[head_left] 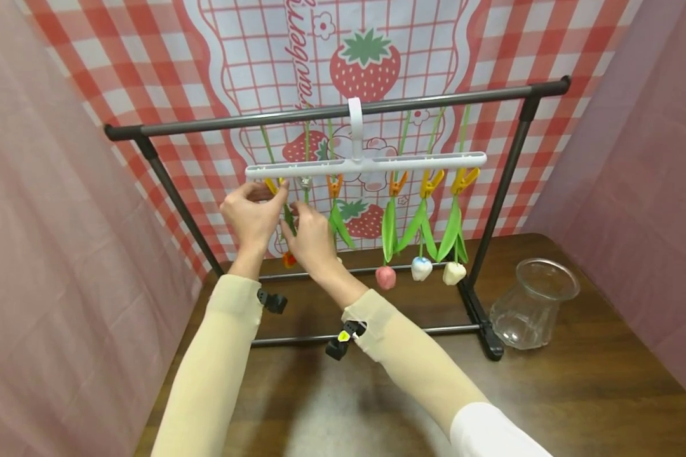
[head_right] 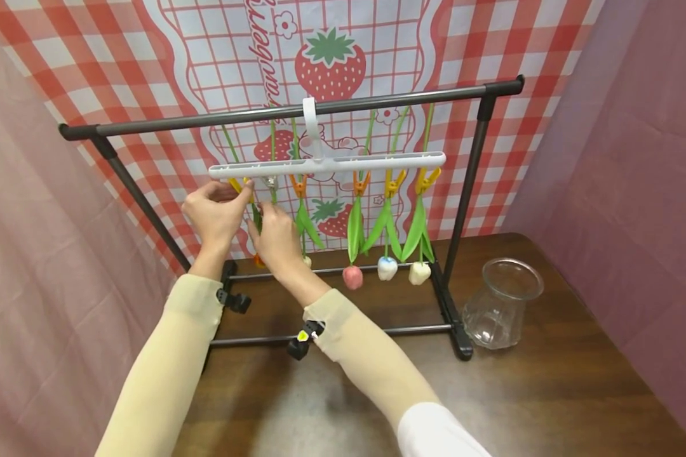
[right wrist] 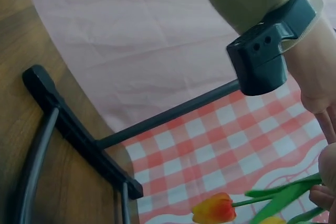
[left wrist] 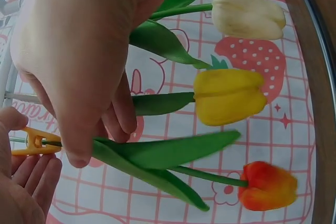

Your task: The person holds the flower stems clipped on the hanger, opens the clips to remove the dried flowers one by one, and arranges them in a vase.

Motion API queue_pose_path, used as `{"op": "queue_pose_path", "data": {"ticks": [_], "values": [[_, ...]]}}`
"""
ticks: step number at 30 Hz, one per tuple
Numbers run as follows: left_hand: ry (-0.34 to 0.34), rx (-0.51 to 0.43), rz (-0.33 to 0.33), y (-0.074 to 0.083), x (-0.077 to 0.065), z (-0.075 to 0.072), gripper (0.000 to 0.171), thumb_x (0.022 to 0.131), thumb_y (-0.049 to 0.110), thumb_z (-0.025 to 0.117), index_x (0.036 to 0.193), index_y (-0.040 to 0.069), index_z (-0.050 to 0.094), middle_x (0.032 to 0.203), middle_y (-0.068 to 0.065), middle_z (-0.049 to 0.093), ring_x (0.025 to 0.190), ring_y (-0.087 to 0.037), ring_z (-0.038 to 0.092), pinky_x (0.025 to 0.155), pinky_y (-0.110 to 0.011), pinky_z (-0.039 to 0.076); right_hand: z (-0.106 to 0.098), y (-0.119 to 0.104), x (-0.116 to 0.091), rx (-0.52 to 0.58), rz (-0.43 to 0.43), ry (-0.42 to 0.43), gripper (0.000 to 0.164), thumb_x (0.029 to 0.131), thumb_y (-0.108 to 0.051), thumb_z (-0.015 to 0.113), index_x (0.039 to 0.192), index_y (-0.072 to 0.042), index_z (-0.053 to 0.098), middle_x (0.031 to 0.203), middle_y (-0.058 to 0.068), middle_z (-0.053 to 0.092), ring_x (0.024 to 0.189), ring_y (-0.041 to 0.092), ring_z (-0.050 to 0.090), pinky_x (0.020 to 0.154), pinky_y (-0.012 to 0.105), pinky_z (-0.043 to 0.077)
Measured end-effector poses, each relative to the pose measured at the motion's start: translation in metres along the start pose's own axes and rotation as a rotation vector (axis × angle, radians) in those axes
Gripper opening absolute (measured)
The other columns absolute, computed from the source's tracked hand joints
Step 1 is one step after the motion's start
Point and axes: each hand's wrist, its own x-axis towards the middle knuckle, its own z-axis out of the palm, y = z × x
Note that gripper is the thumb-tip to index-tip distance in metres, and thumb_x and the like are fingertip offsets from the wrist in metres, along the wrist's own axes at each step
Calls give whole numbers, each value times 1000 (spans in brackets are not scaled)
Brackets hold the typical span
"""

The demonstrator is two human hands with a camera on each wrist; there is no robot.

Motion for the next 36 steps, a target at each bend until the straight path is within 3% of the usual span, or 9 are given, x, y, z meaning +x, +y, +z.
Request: {"op": "queue_pose_path", "data": {"ticks": [7,17,29,33,36], "values": [[-12,20,21,1,-4,0,33,84,28,90,86,-4,80,83,-19,81,70,-33,78,63,-8,47,-5,1,5,-61,15,-35,18,99,-19,75,103,-2,80,94,10,84,79,22,81,70,32,65],[-14,33,54,4,-2,0,31,87,25,87,83,-4,80,80,-19,80,67,-33,77,64,-9,46,-13,-3,-3,50,84,-153,17,96,-19,77,93,-3,82,84,8,83,73,18,79,71,31,64],[-35,70,78,7,4,-11,28,87,22,87,84,-5,81,81,-20,80,69,-34,77,64,-6,44,-37,-3,-47,157,66,-294,10,94,-12,75,93,-2,76,87,11,82,76,18,80,65,20,62],[-28,78,65,7,5,-13,28,85,22,89,84,-5,81,82,-20,80,70,-34,76,65,-8,45,-54,4,-68,162,-18,-394,16,94,-8,75,107,-2,66,84,8,79,73,14,77,63,15,57],[-38,81,43,7,6,-14,32,84,26,91,85,-4,81,84,-19,81,71,-33,77,68,-10,45,-75,12,-82,184,-93,-469,22,94,-5,71,115,-6,66,79,2,74,65,6,66,60,15,51]]}}
